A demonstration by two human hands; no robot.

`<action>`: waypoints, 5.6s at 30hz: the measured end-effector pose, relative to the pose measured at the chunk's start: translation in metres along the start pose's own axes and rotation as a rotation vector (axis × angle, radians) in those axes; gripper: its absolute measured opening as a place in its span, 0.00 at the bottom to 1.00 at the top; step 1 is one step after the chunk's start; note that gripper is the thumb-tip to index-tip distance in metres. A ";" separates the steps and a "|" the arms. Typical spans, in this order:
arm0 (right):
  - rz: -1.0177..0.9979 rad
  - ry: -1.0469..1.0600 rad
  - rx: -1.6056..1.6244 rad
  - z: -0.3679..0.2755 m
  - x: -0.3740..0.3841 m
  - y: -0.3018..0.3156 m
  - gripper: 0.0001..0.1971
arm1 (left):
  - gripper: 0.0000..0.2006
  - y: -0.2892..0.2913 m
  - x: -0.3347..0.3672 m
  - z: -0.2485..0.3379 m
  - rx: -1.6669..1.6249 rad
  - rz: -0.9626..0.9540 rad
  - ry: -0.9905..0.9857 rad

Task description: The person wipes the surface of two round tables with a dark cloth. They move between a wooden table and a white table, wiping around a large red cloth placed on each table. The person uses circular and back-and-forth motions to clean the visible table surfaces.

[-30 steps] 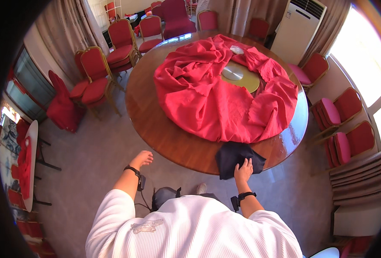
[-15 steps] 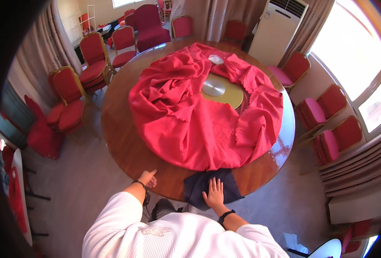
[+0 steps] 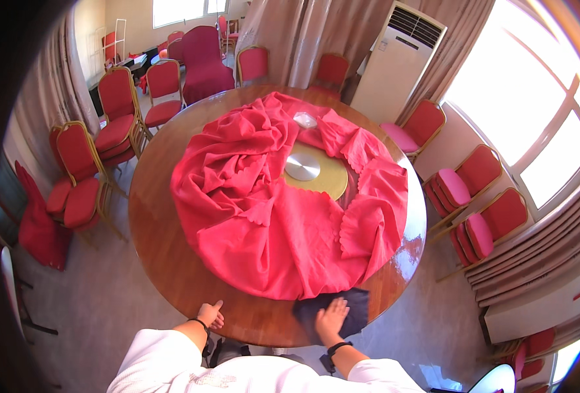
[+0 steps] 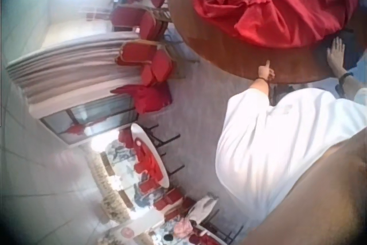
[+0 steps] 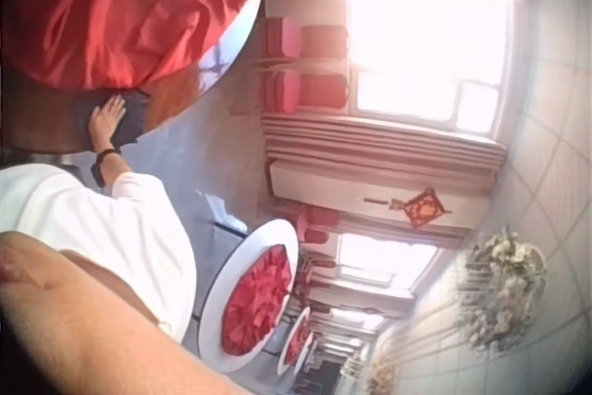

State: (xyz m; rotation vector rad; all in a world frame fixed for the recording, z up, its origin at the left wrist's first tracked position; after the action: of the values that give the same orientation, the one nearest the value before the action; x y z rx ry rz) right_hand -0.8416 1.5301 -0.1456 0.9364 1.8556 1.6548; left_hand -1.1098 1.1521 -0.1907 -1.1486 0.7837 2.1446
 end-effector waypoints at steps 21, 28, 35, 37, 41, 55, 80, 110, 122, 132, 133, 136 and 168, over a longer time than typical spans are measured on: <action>0.075 -0.250 0.131 0.081 0.054 0.024 0.45 | 0.38 0.010 -0.030 0.020 0.023 0.037 0.019; 0.099 -0.105 0.407 -0.017 0.059 0.012 0.49 | 0.37 0.010 -0.032 0.018 0.055 0.058 0.021; 0.073 0.029 0.361 -0.034 0.052 0.011 0.45 | 0.37 0.006 -0.024 0.016 0.061 0.072 0.005; 0.056 0.040 0.348 -0.035 0.051 0.012 0.45 | 0.37 0.007 -0.025 0.017 0.061 0.073 0.013; 0.028 0.051 0.340 -0.034 0.050 0.013 0.45 | 0.37 0.004 -0.025 0.016 0.056 0.086 0.026; -0.042 0.153 0.253 -0.051 0.044 0.007 0.45 | 0.37 -0.002 -0.023 0.017 0.058 0.095 0.022; -0.089 0.399 0.260 -0.085 0.033 -0.014 0.44 | 0.37 -0.018 -0.008 0.014 0.065 0.119 0.011; -0.020 0.542 0.232 -0.137 0.011 -0.033 0.27 | 0.36 -0.020 -0.020 0.024 0.056 0.069 -0.005; -0.216 0.743 0.321 -0.112 -0.019 0.001 0.35 | 0.37 -0.014 -0.009 0.015 0.063 0.073 -0.009; 0.073 -0.021 0.069 0.066 0.017 -0.001 0.37 | 0.37 -0.012 -0.005 0.012 0.029 0.096 -0.013; 0.067 -0.054 0.050 0.063 0.020 -0.004 0.38 | 0.37 -0.014 -0.005 0.014 0.036 0.095 -0.017; 0.069 -0.037 0.073 0.027 0.021 -0.009 0.40 | 0.36 -0.015 -0.005 0.015 0.048 0.092 -0.020; 0.008 0.326 0.135 -0.066 -0.043 -0.018 0.33 | 0.38 -0.013 -0.002 0.015 0.059 0.029 0.011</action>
State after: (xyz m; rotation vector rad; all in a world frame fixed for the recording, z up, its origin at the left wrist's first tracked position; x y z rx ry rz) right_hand -0.8655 1.4540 -0.1568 0.7610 2.2033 1.7905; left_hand -1.1071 1.1713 -0.1850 -1.1262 0.8673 2.1261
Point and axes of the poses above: each hand's wrist, its own x-axis towards the middle knuckle, its own y-axis out of the back of the hand, z = x × y, the point moved 4 cm from there along x, towards the middle knuckle, and after that the axes turned 3 degrees about x, right-handed, at the moved point
